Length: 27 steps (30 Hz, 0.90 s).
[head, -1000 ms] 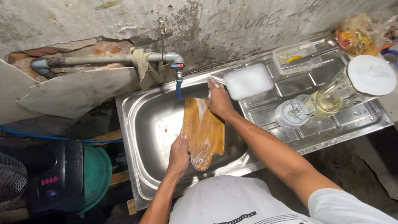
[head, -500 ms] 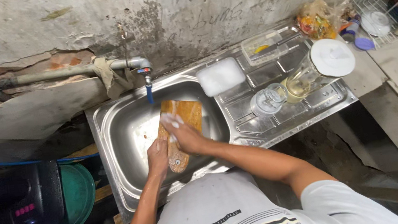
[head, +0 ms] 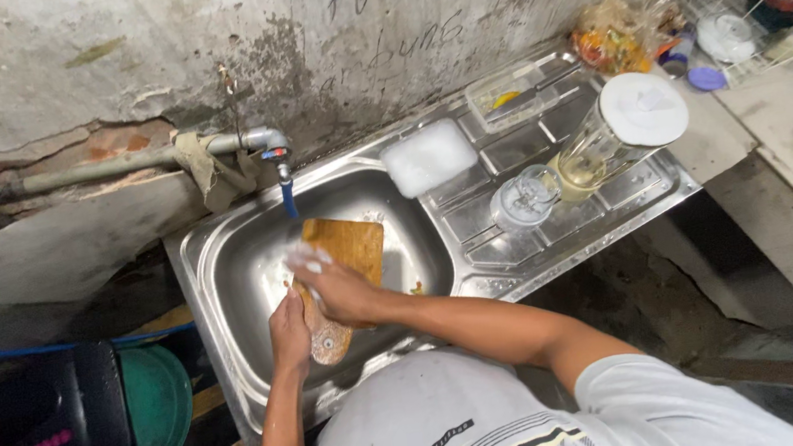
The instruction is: The person scrubs a wooden cutting board with a sponge under running water in the sink, rinses it, dries it with a towel, and sets it on the counter with a knife. They then wipe a blender jar, its lid, and the blender base with the towel and arrange the items on the counter.
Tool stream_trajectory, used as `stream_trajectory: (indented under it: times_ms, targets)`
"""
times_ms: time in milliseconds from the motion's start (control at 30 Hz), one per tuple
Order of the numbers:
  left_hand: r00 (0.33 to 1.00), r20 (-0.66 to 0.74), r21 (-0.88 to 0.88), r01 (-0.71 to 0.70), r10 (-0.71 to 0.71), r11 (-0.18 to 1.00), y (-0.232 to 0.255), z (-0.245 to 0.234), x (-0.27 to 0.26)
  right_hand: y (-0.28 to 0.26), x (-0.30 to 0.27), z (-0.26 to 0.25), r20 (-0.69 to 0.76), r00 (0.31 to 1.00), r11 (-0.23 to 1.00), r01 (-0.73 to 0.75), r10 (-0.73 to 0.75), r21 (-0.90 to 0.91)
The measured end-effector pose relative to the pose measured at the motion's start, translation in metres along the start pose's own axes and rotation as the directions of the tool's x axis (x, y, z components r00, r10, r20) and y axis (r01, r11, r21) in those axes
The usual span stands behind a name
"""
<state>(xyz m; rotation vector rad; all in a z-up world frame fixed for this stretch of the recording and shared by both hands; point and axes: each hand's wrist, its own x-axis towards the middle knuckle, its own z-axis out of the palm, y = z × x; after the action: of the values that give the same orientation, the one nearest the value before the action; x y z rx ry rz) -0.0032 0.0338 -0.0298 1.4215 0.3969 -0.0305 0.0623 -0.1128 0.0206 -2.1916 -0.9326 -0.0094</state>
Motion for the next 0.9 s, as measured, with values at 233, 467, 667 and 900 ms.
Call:
stream_trajectory:
  times_ms: [233,467,667,900]
  targets:
    - [0.985,0.124,0.093,-0.135,0.123,0.987,0.014,0.007,-0.012,0.049,0.003,0.014,-0.01,0.999,0.995,-0.046,0.046,-0.084]
    - [0.985,0.134,0.563,-0.165,0.107,0.81,0.083,0.03,-0.037,0.126,0.042,0.009,-0.422,0.837,0.937,-0.309,0.349,0.164]
    - [0.827,0.345,0.771,-0.52,0.444,0.369,0.1,0.035,-0.05,0.104,0.036,-0.018,-0.031,0.599,0.31,-0.369,0.8,0.876]
    - [0.806,0.393,0.789,-0.543,0.443,0.289,0.077,0.028,-0.051,0.102,0.013,-0.039,0.231,0.684,0.029,-0.346,0.692,0.938]
